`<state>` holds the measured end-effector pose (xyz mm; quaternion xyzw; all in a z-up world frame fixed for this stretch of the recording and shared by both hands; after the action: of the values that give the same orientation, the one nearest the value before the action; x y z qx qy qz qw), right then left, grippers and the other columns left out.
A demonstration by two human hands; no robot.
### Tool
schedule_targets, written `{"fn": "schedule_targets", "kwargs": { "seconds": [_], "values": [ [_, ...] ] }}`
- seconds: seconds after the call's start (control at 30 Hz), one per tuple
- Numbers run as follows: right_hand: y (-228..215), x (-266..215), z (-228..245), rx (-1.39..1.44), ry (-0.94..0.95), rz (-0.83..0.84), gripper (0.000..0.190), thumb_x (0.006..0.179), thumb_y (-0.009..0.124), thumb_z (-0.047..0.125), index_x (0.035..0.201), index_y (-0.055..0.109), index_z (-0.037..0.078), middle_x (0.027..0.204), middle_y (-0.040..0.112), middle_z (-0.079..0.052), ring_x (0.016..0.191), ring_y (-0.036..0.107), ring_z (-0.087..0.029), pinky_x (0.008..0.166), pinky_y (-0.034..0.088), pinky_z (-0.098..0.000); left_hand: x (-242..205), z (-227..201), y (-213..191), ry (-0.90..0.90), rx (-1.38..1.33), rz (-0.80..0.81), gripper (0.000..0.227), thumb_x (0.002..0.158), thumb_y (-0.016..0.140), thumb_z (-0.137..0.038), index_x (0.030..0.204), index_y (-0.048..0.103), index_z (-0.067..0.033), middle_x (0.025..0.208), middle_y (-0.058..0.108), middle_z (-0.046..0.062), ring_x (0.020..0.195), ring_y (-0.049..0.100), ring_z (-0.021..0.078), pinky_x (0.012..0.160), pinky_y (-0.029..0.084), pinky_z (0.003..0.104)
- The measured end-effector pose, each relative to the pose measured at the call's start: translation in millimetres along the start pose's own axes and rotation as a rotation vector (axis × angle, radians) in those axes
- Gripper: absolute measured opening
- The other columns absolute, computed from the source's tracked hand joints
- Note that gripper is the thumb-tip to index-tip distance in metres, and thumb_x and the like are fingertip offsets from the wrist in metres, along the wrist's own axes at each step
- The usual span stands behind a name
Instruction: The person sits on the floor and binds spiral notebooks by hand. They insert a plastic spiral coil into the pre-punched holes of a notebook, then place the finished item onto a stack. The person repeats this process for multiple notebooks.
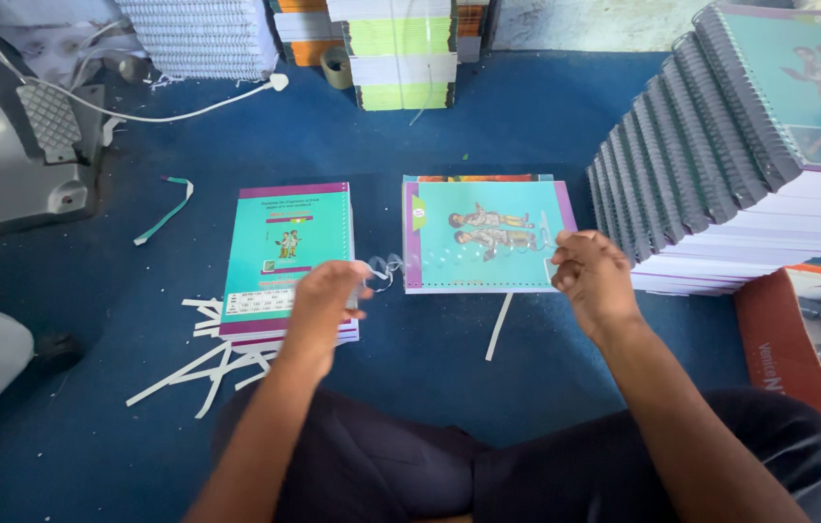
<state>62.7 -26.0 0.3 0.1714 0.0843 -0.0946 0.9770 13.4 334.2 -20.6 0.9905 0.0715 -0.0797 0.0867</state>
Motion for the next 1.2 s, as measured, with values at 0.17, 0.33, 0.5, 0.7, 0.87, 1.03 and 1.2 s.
{"fn": "schedule_targets", "kwargs": {
  "seconds": [0.17,0.33,0.5,0.7,0.87,1.03,1.2],
  "values": [
    [6.5,-9.5,-3.8,-0.159,-0.001,0.044,0.012,0.095,0.070,0.016,0.090,0.063,0.007,0.081,0.067,-0.008,0.058,0.053,-0.014,0.060,0.047,-0.0306,-14.2,15.1,60.9,-0.097,0.072,0.173,0.025,0.087,0.073,-0.029,0.096,0.071,-0.0060,0.090,0.072,0.005,0.079,0.069,0.0138,0.065,0.056,0.029],
    [8.9,-11.5,-10.6,-0.156,-0.015,0.062,0.016,0.097,0.070,0.019,0.100,0.064,0.005,0.091,0.069,-0.009,0.063,0.057,-0.014,0.062,0.048,-0.0307,-24.0,30.1,92.6,-0.124,0.011,0.315,0.022,0.087,0.075,-0.022,0.098,0.073,-0.0037,0.089,0.072,0.006,0.079,0.069,0.0135,0.067,0.055,0.028],
    [10.3,-12.9,-11.7,-0.104,0.008,0.090,0.024,0.093,0.066,0.011,0.116,0.060,0.005,0.100,0.070,-0.011,0.066,0.061,-0.016,0.065,0.052,-0.0313,-22.4,38.5,101.1,-0.160,-0.086,0.297,0.022,0.089,0.072,-0.023,0.098,0.073,-0.0030,0.093,0.072,0.005,0.080,0.070,0.0136,0.069,0.056,0.028],
    [1.2,-19.1,-20.6,-0.137,-0.064,0.086,0.017,0.097,0.058,0.002,0.115,0.059,0.001,0.098,0.067,-0.014,0.066,0.061,-0.016,0.064,0.050,-0.0327,-19.8,43.6,98.1,-0.200,-0.128,0.252,0.022,0.090,0.071,-0.023,0.099,0.074,-0.0033,0.096,0.073,0.006,0.080,0.069,0.0148,0.070,0.056,0.029],
    [16.4,-39.5,-27.3,-0.320,-0.408,0.280,0.015,0.099,0.055,0.000,0.112,0.064,-0.001,0.093,0.069,-0.009,0.068,0.060,-0.011,0.073,0.052,-0.0251,-19.4,45.6,99.4,-0.176,-0.184,0.270,0.025,0.093,0.071,-0.025,0.102,0.072,-0.0016,0.099,0.073,0.008,0.083,0.069,0.0157,0.072,0.057,0.030],
    [35.7,-65.4,-36.2,-0.582,-0.323,0.272,0.015,0.093,0.072,0.008,0.107,0.076,0.004,0.084,0.070,-0.001,0.064,0.056,-0.005,0.058,0.047,-0.0223,-22.8,46.5,98.6,-0.166,-0.228,0.287,0.026,0.092,0.070,-0.025,0.104,0.071,-0.0018,0.101,0.073,0.006,0.084,0.069,0.0146,0.074,0.057,0.030],
    [53.8,-75.6,-28.4,-0.672,-0.408,0.380,0.021,0.093,0.074,0.011,0.112,0.078,0.006,0.086,0.072,0.000,0.064,0.058,-0.004,0.058,0.048,-0.0218,-24.6,45.4,102.1,-0.139,-0.159,0.314,0.026,0.093,0.070,-0.023,0.107,0.071,-0.0013,0.096,0.072,0.006,0.084,0.069,0.0134,0.074,0.056,0.028]
  ]
}}
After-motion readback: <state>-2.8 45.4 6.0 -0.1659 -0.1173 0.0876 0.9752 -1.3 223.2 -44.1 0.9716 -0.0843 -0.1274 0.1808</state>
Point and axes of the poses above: each hand's wrist, its own x-axis towards the middle knuckle, its own y-axis out of the palm, z = x × y, the point moved 5 cm from there along x, towards the middle knuckle
